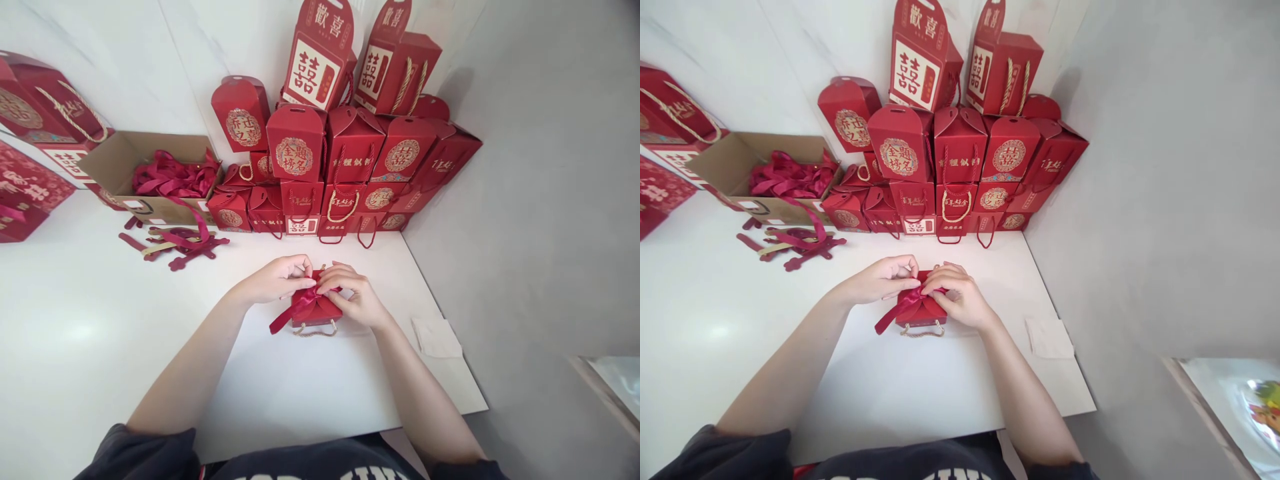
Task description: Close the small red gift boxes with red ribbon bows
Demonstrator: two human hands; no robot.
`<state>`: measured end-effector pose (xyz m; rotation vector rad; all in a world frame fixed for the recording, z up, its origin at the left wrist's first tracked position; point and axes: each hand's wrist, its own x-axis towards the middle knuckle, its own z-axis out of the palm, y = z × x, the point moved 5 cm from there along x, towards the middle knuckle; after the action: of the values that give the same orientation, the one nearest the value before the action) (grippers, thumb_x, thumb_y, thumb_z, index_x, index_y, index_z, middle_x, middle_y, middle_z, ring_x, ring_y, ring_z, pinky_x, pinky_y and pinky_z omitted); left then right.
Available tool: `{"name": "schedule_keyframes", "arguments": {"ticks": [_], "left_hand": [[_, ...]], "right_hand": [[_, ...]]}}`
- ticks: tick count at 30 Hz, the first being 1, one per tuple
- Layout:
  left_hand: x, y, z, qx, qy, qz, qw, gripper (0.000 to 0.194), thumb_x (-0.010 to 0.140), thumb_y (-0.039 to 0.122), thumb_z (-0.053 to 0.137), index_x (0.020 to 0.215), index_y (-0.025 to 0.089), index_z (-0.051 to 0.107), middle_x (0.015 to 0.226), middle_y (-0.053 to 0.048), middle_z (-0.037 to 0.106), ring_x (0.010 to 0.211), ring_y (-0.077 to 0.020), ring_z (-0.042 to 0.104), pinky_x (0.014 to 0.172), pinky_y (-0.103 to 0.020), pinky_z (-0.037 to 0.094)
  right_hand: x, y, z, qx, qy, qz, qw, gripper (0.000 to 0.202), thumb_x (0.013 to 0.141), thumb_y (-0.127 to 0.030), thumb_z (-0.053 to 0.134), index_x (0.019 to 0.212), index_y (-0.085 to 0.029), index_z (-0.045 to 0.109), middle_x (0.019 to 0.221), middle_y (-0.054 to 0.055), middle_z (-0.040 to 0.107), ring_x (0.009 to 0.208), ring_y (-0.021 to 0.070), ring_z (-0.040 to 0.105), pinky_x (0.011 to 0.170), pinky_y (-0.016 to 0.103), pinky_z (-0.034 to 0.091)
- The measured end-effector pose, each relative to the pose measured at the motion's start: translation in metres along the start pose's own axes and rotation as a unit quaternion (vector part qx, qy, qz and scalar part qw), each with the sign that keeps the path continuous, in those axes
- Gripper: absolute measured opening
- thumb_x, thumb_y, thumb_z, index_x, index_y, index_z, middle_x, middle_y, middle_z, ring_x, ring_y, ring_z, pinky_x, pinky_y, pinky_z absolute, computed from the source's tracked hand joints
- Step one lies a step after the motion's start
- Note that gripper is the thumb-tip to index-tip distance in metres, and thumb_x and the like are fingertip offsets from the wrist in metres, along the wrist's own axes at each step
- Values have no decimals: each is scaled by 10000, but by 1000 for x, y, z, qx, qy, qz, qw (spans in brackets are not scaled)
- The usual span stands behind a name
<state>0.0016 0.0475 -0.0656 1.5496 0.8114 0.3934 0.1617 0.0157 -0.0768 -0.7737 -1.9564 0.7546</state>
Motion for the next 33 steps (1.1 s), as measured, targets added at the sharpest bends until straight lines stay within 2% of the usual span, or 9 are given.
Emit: {"name": "schedule_keyframes", "arguments": {"ticks": [5,8,13,16,20,23,26,30,33], "left_hand": [[2,-1,5,-7,21,14,1000,228,811,314,667,853,169,496,728,22,586,611,-74,523,566,-193,400],[1,2,7,23,33,16,999,272,736,279,734,881,169,532,756,20,602,610,-75,513,575,-203,394],[-5,12,12,114,82,25,990,196,749,213,666,920,184,576,808,3,649,643,-105,560,603,-229,430],[-10,20,16,224,144,37,963,198,749,183,617,945,209,612,898,-11,670,770,-155,616,721,-280,480],[-15,25,24,357,223,53,906,213,742,146,587,935,225,631,909,-17,658,832,-191,615,784,-329,482],[-17,24,29,396,249,98,879,163,777,108,543,879,210,618,904,-21,658,888,-192,605,806,-321,471],[-19,18,31,393,251,137,874,124,814,101,517,840,200,587,876,-16,631,804,-157,590,751,-287,465],[-22,13,30,366,246,187,878,148,831,65,481,826,197,547,852,-7,592,743,-124,566,719,-253,459],[-23,12,30,377,247,198,870,142,843,68,476,840,199,530,850,-8,587,750,-126,567,720,-251,461]], "right_hand": [[1,-2,0,-5,-14,2,1000,155,880,-187,559,881,-271,690,921,18,724,994,201,648,1049,455,408],[1,-1,0,5,-12,17,1000,149,879,-207,555,881,-275,687,915,20,722,998,206,649,1047,467,416],[-1,1,-1,23,-8,30,999,148,885,-238,550,918,-271,691,968,31,722,1034,210,639,1058,468,405],[-3,2,-2,21,-7,31,999,158,903,-261,535,921,-269,692,981,33,722,1037,210,638,1067,460,387],[-4,1,-3,21,11,32,999,159,914,-288,536,868,-259,686,934,28,725,1023,205,644,1075,449,371],[-5,-1,-1,21,12,37,999,172,920,-300,533,838,-253,677,881,19,721,980,196,654,1090,447,352],[-5,-3,1,24,17,57,998,187,928,-319,524,825,-253,665,866,15,714,919,189,660,1094,455,349],[-5,1,-2,9,78,114,990,129,901,-322,574,909,-253,683,1030,59,671,1030,207,616,1023,434,424],[-6,7,2,16,51,147,988,132,871,-325,623,935,-270,725,1210,72,609,1200,226,538,1052,433,406]]}}
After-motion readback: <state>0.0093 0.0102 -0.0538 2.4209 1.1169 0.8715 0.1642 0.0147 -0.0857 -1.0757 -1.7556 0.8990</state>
